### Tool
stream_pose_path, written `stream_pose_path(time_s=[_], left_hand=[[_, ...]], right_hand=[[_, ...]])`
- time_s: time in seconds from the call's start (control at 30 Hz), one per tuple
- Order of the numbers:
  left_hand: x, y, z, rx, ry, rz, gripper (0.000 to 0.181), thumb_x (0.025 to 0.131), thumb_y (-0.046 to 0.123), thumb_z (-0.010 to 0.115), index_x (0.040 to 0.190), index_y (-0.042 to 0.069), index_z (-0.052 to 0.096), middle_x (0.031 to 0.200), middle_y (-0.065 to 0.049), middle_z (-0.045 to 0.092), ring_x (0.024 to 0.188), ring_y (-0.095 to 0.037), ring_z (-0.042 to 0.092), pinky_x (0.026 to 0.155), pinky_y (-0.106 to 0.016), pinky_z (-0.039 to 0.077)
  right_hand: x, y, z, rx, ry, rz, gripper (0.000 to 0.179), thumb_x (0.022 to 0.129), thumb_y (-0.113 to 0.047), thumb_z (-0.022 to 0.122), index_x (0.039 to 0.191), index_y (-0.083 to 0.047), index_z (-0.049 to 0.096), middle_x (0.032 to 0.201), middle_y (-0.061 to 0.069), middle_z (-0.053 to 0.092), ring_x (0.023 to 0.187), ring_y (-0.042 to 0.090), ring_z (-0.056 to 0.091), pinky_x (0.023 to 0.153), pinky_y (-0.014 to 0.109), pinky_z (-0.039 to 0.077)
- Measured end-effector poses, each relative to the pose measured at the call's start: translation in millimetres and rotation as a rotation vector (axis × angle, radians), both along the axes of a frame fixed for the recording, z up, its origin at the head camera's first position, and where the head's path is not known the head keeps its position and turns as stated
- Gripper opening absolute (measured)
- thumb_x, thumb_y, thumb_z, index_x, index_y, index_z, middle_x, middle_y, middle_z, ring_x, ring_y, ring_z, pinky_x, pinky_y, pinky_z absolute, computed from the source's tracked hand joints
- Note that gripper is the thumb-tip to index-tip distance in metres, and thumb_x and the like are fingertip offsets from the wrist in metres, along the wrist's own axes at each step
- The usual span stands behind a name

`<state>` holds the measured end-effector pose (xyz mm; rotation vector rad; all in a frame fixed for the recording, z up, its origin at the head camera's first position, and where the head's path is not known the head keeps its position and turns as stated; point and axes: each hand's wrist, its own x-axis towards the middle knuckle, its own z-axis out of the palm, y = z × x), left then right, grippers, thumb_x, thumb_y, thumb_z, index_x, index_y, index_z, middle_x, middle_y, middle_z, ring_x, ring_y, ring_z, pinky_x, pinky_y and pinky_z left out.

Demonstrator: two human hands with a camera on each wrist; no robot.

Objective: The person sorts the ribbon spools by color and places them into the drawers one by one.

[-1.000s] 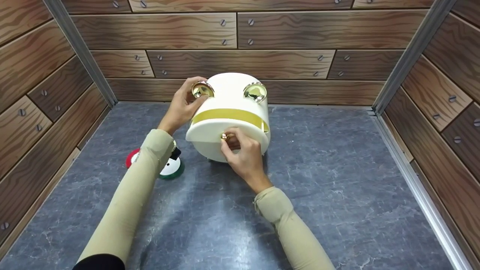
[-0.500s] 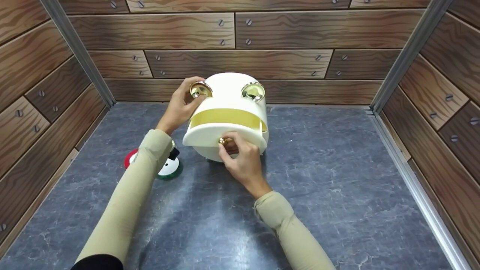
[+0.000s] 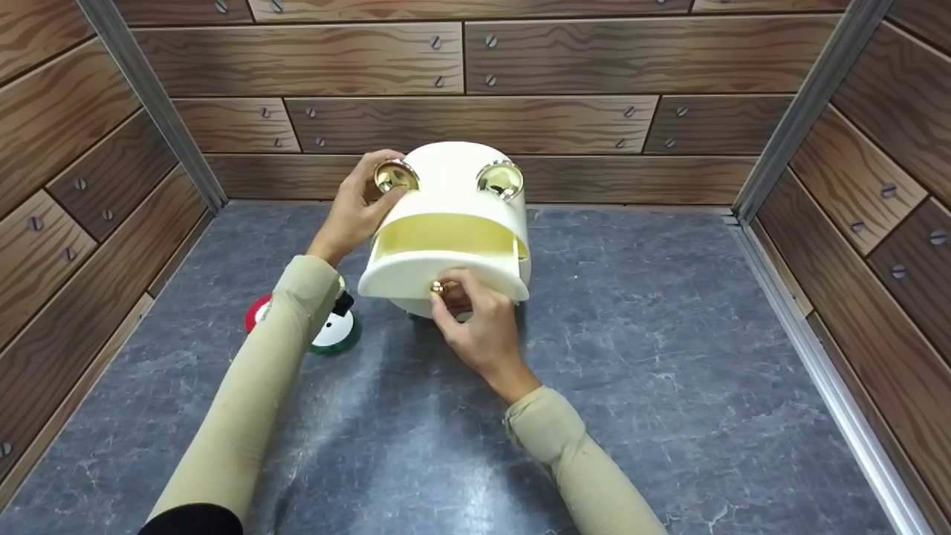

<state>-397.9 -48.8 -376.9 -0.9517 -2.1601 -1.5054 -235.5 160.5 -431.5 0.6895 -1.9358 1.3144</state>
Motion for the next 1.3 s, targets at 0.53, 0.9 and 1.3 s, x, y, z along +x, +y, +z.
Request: stream_pose_path(time_s=[0.53, 0.9, 1.3], left_hand=[[-0.2, -3.2, -5.6, 0.001, -0.004, 0.007, 0.043, 0.103, 0.015, 0.066, 0.144, 0.019, 0.057, 0.131, -0.008, 0.068, 0.113, -0.024, 0.069, 0.093, -0.036, 0.057], [0.3, -0.2, -2.4, 0.004, -0.013, 0.019, 0.044, 0.101, 0.010, 0.067, 0.143, 0.018, 0.058, 0.132, -0.007, 0.067, 0.115, -0.024, 0.068, 0.092, -0.038, 0.057], [-1.8, -0.7, -0.6, 0.005, -0.001, 0.002, 0.042, 0.103, 0.015, 0.065, 0.144, 0.019, 0.057, 0.132, -0.009, 0.068, 0.117, -0.029, 0.068, 0.095, -0.040, 0.057]], right_hand=[[11.5, 0, -2.3, 0.035, 0.057, -0.006, 0.019, 0.084, 0.004, 0.078, 0.101, -0.002, 0.071, 0.084, 0.007, 0.077, 0.070, 0.014, 0.075, 0.063, 0.018, 0.059], [15.9, 1, -0.8, 0.044, 0.049, -0.014, 0.020, 0.083, 0.004, 0.079, 0.101, -0.002, 0.071, 0.082, 0.006, 0.077, 0.070, 0.011, 0.073, 0.062, 0.018, 0.058], [15.0, 0, -1.1, 0.036, 0.055, -0.023, 0.021, 0.083, 0.004, 0.078, 0.101, -0.003, 0.072, 0.087, 0.006, 0.076, 0.071, 0.013, 0.074, 0.062, 0.022, 0.059]])
